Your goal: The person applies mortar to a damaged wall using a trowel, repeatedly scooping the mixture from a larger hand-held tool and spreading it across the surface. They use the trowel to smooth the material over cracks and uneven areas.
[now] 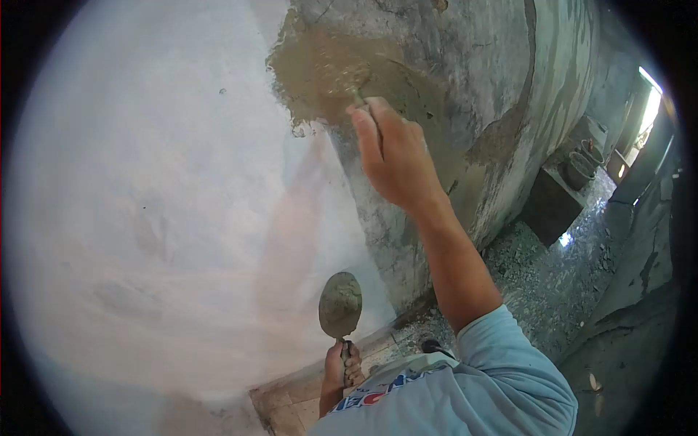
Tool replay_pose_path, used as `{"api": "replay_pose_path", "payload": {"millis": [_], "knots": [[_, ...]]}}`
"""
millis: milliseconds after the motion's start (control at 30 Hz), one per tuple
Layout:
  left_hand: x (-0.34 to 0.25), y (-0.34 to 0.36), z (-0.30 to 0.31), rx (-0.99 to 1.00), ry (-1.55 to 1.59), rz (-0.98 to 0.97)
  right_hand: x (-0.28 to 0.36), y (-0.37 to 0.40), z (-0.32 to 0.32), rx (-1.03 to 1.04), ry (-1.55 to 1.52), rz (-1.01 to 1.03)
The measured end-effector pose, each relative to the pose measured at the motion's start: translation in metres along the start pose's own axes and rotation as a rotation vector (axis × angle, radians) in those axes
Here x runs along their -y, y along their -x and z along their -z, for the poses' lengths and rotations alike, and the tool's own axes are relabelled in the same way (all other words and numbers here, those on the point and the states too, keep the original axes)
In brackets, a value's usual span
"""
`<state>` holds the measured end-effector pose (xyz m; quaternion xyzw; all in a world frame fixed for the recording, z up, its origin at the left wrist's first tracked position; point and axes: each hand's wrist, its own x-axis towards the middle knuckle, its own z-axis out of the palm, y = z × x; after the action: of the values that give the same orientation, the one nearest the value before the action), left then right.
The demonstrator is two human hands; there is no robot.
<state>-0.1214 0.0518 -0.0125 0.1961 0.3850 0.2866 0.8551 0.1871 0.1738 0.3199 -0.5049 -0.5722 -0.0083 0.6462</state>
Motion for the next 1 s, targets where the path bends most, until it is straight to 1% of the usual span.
{"api": "replay_pose_path", "payload": {"millis": [67,133,267,367,567,667,767,800,833,933,1000], "knots": [[-0.001,0.003,-0.003,-0.015,0.000,-0.005,-0.012,0.001,0.001,-0.084,0.036,0.019],[0.000,0.004,-0.008,-0.009,0.018,-0.009,-0.023,0.004,0.004,-0.087,-0.043,-0.069],[-0.002,0.011,-0.020,-0.046,-0.055,-0.011,-0.049,0.015,0.010,-0.113,-0.226,-0.252],[0.003,0.007,-0.020,-0.038,-0.061,0.007,-0.061,0.024,0.024,-0.109,-0.295,-0.437],[0.009,0.009,-0.029,-0.050,-0.115,0.035,-0.101,0.046,0.033,-0.264,-0.716,-0.592],[0.013,0.010,-0.031,-0.069,-0.093,0.022,-0.089,0.052,0.022,-0.275,-0.912,-0.582],[0.017,0.013,-0.028,-0.100,-0.101,0.003,-0.064,0.055,-0.003,-0.209,-1.007,-0.640],[0.016,0.015,-0.027,-0.094,-0.089,-0.001,-0.058,0.056,-0.015,-0.193,-1.097,-0.680],[0.017,0.015,-0.025,-0.087,-0.077,-0.005,-0.051,0.057,-0.024,-0.173,-1.090,-0.670],[0.016,0.016,-0.022,-0.160,-0.036,-0.012,-0.027,0.052,-0.039,-0.088,-1.048,-0.647],[0.015,0.022,-0.016,-0.138,-0.003,-0.008,-0.009,0.051,-0.048,0.016,-0.973,-0.545]]}}
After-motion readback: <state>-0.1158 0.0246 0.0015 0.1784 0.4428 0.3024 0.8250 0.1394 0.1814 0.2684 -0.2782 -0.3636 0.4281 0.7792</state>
